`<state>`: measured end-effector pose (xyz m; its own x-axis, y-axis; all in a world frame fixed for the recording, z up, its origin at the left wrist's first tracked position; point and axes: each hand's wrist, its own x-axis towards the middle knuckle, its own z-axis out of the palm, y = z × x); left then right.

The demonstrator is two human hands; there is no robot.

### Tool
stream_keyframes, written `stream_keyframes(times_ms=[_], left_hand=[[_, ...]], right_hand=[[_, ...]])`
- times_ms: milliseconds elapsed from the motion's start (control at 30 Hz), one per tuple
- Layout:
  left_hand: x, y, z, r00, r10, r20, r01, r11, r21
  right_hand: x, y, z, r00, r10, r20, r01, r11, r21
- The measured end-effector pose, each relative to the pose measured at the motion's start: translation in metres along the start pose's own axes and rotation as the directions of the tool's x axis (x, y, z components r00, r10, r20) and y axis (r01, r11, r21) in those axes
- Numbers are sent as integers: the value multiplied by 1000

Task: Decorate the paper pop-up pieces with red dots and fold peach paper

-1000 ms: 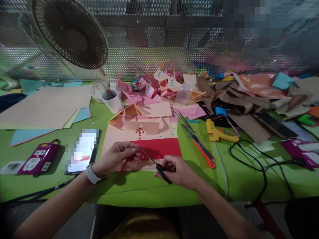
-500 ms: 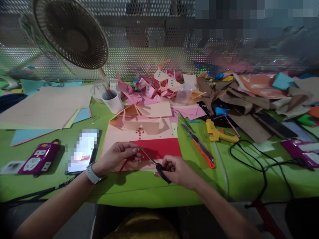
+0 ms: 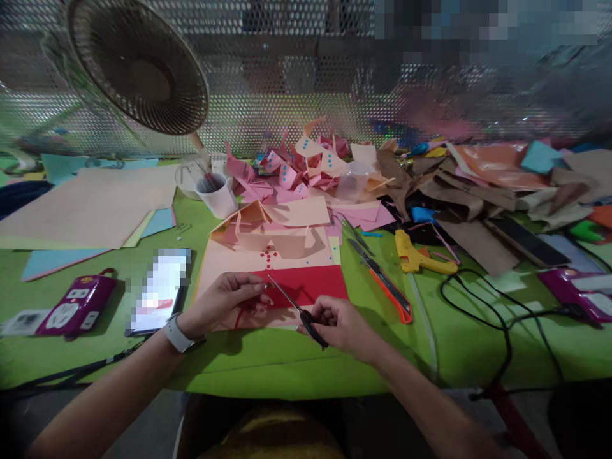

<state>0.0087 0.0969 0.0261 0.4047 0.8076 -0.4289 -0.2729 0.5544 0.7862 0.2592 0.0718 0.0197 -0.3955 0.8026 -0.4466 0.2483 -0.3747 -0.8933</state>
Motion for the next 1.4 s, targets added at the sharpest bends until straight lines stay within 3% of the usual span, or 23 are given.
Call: stream_keyframes(times_ms=[300,667,1400], left_hand=[[0,3,1,1000,25,0,-25,1000,19],[-1,4,1,1000,20,13,-21,998,55],[0,2,3,1000,11,24,-12,999,49]], right_hand=[[0,3,-1,1000,-12,18,11,998,66],[-2,1,-1,998,-17,66,17,1000,-11],[-3,-7,2,999,8,47,-8,1000,-18]])
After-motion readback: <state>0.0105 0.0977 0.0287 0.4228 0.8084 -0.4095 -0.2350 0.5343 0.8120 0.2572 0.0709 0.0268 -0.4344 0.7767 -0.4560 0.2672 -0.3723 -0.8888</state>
